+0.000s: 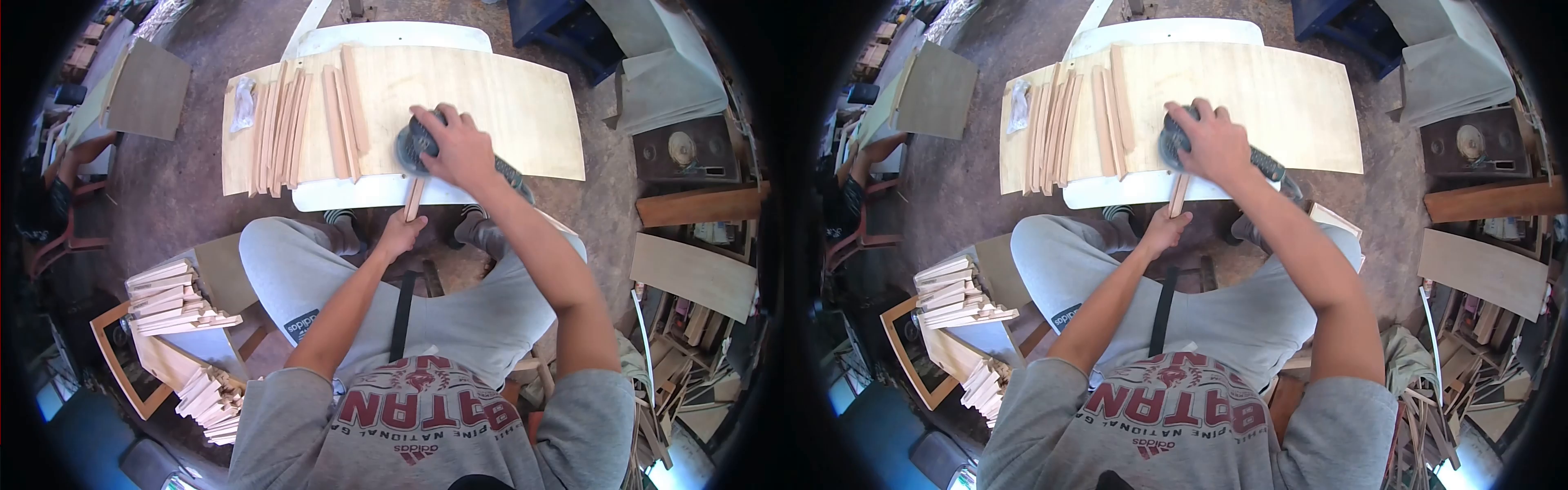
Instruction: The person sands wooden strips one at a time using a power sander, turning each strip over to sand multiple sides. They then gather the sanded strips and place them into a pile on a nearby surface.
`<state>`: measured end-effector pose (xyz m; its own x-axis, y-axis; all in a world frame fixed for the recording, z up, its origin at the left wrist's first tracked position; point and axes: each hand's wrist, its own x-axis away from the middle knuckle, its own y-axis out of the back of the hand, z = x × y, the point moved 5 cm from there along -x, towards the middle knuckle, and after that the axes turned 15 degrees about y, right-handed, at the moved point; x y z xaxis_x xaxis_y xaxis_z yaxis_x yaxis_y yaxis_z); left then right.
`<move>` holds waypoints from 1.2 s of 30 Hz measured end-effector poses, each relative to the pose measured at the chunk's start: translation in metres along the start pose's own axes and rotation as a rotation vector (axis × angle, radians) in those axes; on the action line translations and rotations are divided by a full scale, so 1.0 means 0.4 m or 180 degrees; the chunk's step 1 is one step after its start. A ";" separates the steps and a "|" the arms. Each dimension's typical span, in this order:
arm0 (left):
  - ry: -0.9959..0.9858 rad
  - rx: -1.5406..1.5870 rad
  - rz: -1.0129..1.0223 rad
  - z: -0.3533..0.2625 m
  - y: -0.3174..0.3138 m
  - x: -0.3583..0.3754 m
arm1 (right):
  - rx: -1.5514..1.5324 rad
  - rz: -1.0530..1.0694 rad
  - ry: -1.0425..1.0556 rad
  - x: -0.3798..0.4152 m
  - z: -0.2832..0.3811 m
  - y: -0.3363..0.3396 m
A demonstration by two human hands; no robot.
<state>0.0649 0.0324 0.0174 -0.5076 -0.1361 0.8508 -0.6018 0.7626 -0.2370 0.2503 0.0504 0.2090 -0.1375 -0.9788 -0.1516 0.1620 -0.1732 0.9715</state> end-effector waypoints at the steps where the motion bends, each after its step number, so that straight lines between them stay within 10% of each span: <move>1: 0.0007 -0.0021 0.0013 0.001 0.001 0.001 | 0.0058 -0.0033 -0.0038 -0.018 -0.025 -0.003; 19: 0.0014 0.0035 -0.0161 -0.003 0.015 0.005 | 0.0057 -0.0096 -0.0472 -0.136 -0.172 -0.023; 36: -0.0194 -0.0118 -0.0287 0.003 0.035 0.012 | -0.0299 0.0063 0.0066 0.075 0.044 -0.006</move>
<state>0.0531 0.0416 0.0176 -0.4897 -0.2426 0.8374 -0.6241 0.7683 -0.1424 0.2287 0.0236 0.2054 -0.1134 -0.9841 -0.1371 0.2556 -0.1622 0.9531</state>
